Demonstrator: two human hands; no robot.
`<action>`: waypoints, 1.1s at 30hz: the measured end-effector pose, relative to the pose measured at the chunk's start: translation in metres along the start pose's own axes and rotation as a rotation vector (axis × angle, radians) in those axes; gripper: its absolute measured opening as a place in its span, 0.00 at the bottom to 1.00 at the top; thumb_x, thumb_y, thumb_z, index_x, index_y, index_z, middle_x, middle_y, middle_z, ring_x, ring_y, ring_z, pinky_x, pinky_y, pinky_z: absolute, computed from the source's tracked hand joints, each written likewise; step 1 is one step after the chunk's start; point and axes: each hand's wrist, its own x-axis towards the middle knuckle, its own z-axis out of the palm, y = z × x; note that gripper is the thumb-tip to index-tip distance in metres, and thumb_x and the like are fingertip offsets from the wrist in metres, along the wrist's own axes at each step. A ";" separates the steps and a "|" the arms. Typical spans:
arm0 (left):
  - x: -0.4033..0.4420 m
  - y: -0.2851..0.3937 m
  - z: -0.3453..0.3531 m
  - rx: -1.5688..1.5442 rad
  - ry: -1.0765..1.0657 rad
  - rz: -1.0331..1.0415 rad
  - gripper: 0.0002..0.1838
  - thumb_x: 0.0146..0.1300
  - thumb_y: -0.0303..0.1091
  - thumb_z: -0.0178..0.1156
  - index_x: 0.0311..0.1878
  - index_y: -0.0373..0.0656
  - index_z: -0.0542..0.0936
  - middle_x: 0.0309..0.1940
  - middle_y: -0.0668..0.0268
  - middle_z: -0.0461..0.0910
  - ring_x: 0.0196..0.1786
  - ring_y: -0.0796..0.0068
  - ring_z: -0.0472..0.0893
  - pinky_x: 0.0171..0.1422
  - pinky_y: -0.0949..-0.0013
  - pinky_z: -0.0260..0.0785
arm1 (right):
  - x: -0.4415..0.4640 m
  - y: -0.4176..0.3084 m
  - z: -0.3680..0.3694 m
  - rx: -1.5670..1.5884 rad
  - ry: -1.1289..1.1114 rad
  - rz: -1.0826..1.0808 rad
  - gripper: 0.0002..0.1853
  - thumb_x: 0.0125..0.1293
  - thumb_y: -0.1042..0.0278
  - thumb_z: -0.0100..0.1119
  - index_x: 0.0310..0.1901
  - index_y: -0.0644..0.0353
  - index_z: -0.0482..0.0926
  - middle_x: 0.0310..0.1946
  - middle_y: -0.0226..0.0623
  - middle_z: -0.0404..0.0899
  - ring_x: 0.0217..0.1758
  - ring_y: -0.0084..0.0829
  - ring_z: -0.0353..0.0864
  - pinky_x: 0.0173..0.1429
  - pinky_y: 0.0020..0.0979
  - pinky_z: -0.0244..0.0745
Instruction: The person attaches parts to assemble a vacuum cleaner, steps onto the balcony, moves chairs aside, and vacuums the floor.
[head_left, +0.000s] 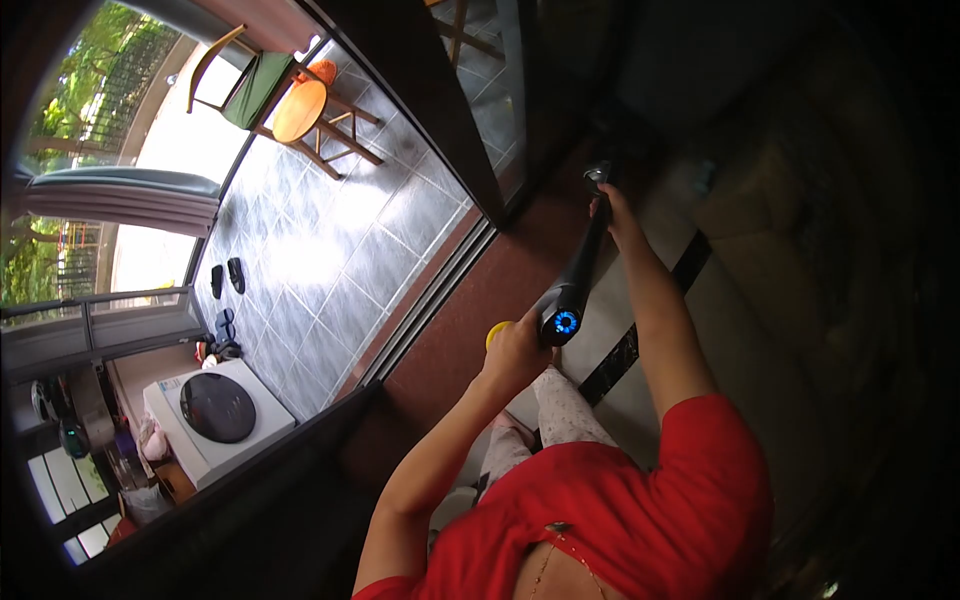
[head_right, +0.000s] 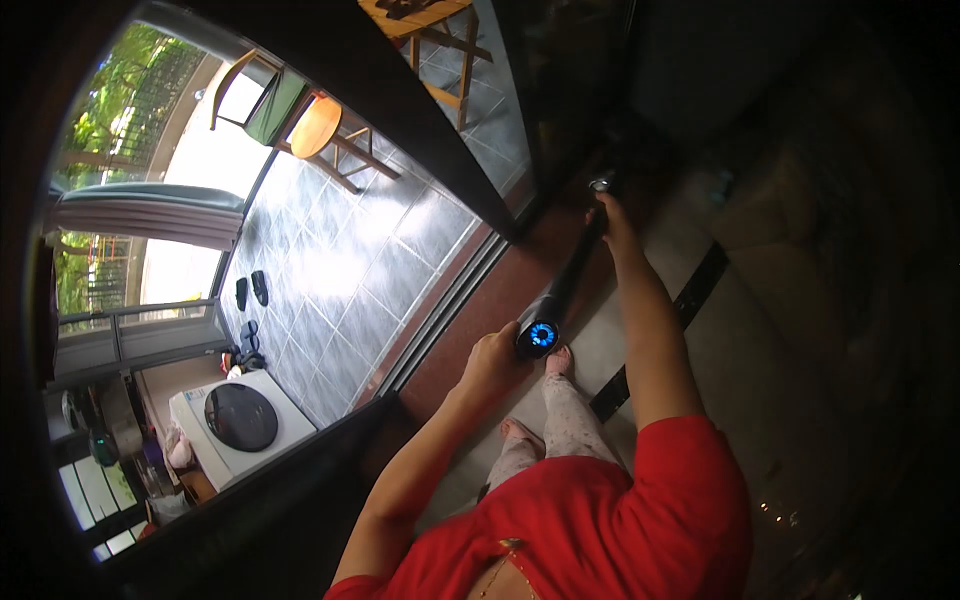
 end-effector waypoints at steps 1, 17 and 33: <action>-0.008 -0.006 0.004 -0.006 -0.003 0.008 0.19 0.45 0.28 0.58 0.43 0.38 0.72 0.27 0.48 0.78 0.34 0.49 0.78 0.40 0.54 0.69 | -0.009 0.007 0.001 -0.007 0.014 -0.002 0.14 0.55 0.56 0.56 0.25 0.58 0.69 0.13 0.34 0.71 0.16 0.29 0.72 0.22 0.27 0.71; -0.322 -0.071 -0.069 0.092 0.039 -0.275 0.20 0.38 0.29 0.63 0.40 0.38 0.76 0.33 0.52 0.77 0.39 0.50 0.76 0.42 0.59 0.69 | -0.248 0.228 0.079 0.003 -0.055 0.447 0.11 0.53 0.62 0.56 0.28 0.61 0.68 0.19 0.36 0.71 0.24 0.33 0.75 0.32 0.34 0.76; -0.713 -0.073 -0.019 -0.081 0.288 -0.715 0.15 0.36 0.28 0.68 0.28 0.36 0.75 0.19 0.54 0.75 0.23 0.60 0.78 0.28 0.70 0.66 | -0.563 0.442 0.087 -0.189 -0.170 1.151 0.17 0.60 0.66 0.56 0.45 0.57 0.60 0.39 0.50 0.69 0.42 0.57 0.74 0.50 0.65 0.65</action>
